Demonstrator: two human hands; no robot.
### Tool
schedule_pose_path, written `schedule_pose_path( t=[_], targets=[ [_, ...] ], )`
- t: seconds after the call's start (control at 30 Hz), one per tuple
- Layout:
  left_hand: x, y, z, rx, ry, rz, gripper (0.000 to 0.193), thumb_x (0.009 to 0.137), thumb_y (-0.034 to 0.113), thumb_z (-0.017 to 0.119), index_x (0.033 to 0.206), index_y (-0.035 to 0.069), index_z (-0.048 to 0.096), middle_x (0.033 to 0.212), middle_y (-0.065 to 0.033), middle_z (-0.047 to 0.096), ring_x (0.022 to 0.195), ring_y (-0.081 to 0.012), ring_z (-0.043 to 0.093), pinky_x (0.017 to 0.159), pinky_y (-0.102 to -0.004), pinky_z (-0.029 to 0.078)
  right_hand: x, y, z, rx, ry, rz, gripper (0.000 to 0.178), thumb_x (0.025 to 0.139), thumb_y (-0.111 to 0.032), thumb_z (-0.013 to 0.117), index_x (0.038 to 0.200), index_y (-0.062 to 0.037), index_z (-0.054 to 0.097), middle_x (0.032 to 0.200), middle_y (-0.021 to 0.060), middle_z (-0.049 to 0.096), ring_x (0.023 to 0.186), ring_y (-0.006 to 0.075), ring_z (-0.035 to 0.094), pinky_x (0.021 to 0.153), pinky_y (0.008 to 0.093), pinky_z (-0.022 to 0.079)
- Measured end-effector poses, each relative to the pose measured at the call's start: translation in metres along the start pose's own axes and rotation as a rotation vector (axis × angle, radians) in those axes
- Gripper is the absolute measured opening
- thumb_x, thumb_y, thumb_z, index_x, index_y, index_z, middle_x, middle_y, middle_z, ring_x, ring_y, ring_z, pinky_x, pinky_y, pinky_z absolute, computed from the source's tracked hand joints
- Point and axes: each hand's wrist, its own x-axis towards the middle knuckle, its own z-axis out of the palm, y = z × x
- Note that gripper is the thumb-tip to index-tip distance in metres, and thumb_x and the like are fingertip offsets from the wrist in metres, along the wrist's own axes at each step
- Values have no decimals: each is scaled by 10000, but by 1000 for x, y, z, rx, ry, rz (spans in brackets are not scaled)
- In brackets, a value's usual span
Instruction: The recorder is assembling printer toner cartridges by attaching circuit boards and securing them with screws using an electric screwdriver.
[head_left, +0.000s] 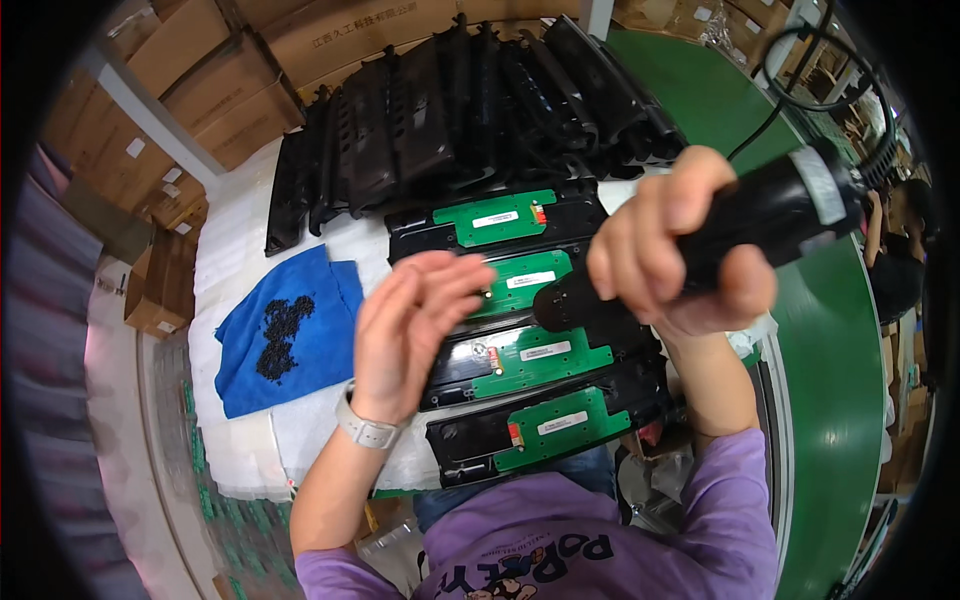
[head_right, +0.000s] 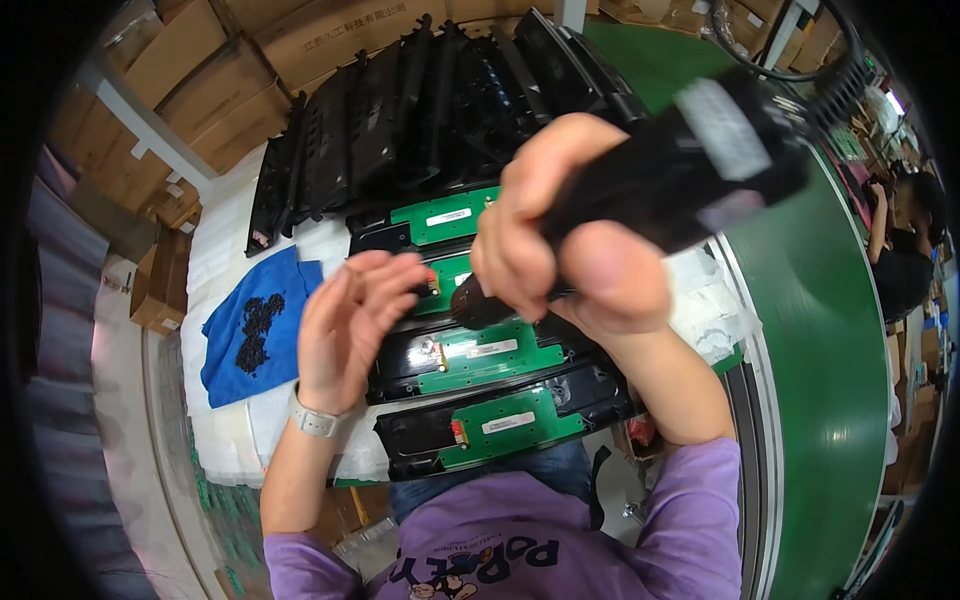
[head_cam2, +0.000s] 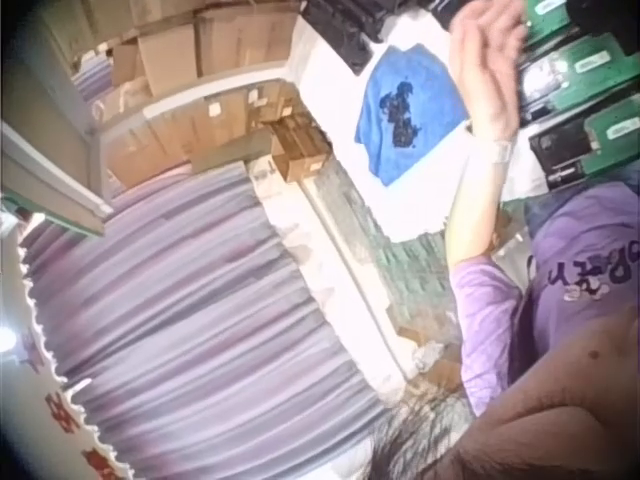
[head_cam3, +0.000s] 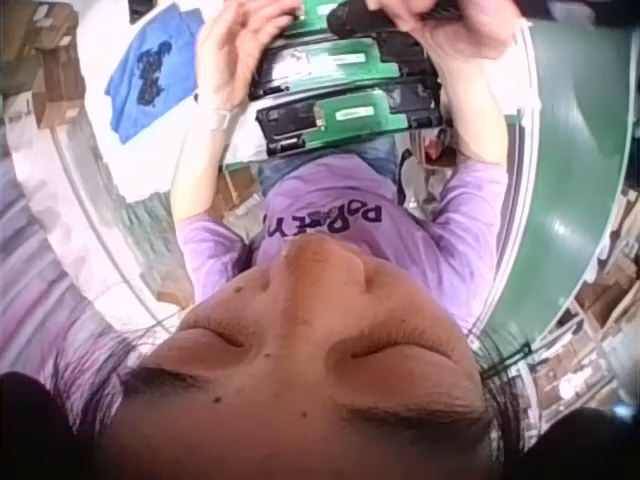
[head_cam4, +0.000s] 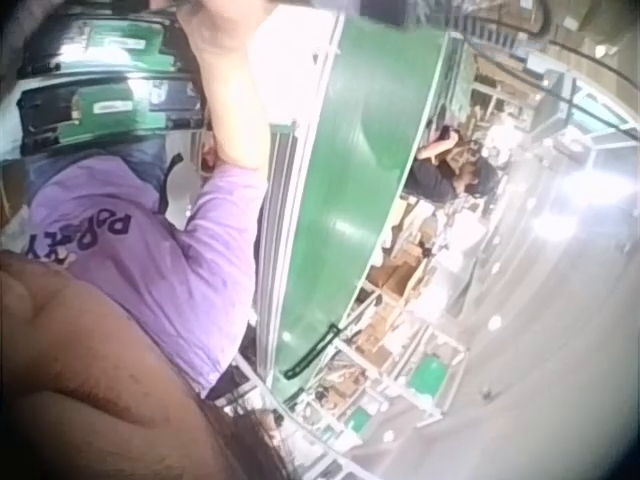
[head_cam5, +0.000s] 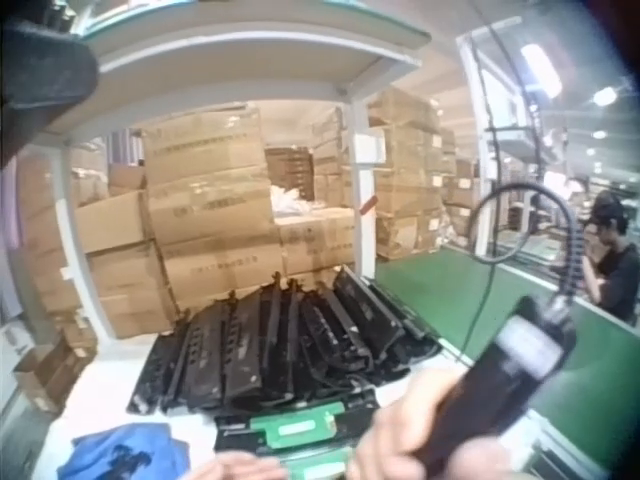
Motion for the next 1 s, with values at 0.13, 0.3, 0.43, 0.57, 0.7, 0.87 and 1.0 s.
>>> schedule_pose_path(
  t=[0.13,0.3,0.43,0.57,0.7,0.87,1.0],
  targets=[
    [-8,-13,11,-233,-244,-254,483,999,350,331,1270,-33,447,1270,-186,527,1106,-231,551,968,-347,418,0,0,10,-20,62,-92,375,866,-417,586,984,-87,454,617,-20,482,429,93,474,530,291,473],
    [-13,-11,14,-221,-303,-230,463,1002,318,338,1286,-34,435,1204,-177,559,1046,-251,582,939,-353,445,-5,9,15,-73,89,-46,387,849,-415,601,992,-82,464,615,-1,489,427,115,473,523,304,459],
    [-12,-10,8,-117,-342,-309,408,990,278,379,1249,-26,461,1137,-155,587,925,-250,635,852,-324,491,-6,14,16,-25,108,-45,404,854,-419,598,1009,-71,466,622,7,490,435,118,472,532,310,450],
    [-11,-6,7,195,-269,-205,310,945,188,503,1181,-13,502,1053,-112,601,875,-193,644,796,-287,499,-5,2,6,-22,104,-112,402,881,-420,527,1040,-57,457,662,32,512,455,144,477,562,332,449],
    [-9,-6,3,349,-177,-192,146,893,67,583,997,-35,587,860,-87,634,728,-132,640,659,-231,511,-5,-7,-2,-30,104,-146,395,899,-420,496,1051,-57,464,672,32,512,464,145,484,575,337,453],
    [-10,-9,6,353,-96,-153,117,890,61,591,950,-39,600,791,-83,645,684,-131,638,634,-228,514,-5,-8,-2,-15,122,-160,388,895,-412,503,1050,-58,468,678,36,519,461,145,483,577,336,457],
    [-11,-9,8,347,-109,-151,127,889,60,593,965,-40,603,814,-95,654,697,-134,642,648,-230,516,-6,-7,1,-33,137,-134,392,879,-405,525,1049,-56,467,674,42,528,454,150,479,568,337,461]
  ],
)
